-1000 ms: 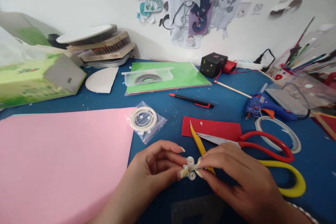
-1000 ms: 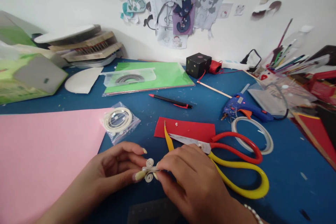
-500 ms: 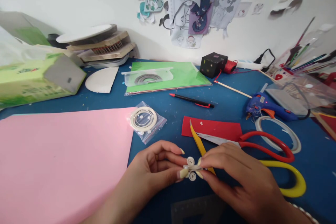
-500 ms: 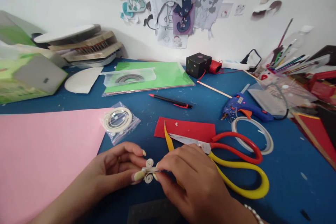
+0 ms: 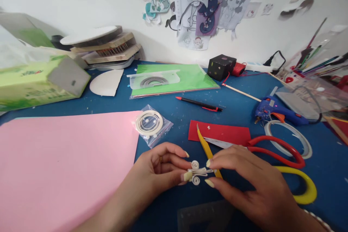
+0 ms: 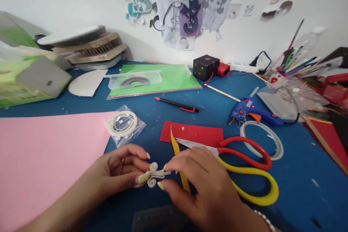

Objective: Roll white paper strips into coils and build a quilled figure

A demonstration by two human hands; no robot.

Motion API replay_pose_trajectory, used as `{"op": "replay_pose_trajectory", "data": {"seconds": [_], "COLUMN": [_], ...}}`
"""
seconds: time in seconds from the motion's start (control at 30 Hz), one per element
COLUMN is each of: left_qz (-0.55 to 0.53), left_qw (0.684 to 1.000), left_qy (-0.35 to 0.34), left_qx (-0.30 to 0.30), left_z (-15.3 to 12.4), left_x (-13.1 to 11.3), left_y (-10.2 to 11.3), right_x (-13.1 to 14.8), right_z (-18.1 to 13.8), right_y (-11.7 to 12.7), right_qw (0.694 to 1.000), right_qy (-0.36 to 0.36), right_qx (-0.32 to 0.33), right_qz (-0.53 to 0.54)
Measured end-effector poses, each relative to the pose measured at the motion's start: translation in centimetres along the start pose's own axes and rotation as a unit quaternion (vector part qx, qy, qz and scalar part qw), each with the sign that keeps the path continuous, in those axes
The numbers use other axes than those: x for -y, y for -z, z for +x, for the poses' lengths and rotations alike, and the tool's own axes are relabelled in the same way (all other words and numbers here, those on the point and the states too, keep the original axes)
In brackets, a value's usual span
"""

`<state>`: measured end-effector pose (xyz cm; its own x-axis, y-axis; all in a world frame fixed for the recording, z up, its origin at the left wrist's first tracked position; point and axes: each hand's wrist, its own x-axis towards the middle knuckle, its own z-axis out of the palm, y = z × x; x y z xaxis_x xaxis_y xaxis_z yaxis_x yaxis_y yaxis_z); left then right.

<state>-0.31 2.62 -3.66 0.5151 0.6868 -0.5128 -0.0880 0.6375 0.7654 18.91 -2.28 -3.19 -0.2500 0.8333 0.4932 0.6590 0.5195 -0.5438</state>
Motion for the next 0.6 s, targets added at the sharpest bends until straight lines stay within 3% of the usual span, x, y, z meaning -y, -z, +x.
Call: {"op": "replay_pose_trajectory", "data": {"seconds": [0.23, 0.6], "left_qz": [0.025, 0.034], "left_qw": [0.998, 0.996], "left_qy": [0.057, 0.054], "left_qx": [0.030, 0.060], "left_z": [0.1, 0.2], "left_x": [-0.6, -0.3], "left_y": [0.3, 0.4], "right_x": [-1.0, -0.9], "right_z": [0.1, 0.3], "right_y": [1.7, 1.6], "right_qw": [0.994, 0.994], "right_qy": [-0.107, -0.106], "right_qx": [-0.035, -0.023], "right_qz": [-0.007, 0.007]}}
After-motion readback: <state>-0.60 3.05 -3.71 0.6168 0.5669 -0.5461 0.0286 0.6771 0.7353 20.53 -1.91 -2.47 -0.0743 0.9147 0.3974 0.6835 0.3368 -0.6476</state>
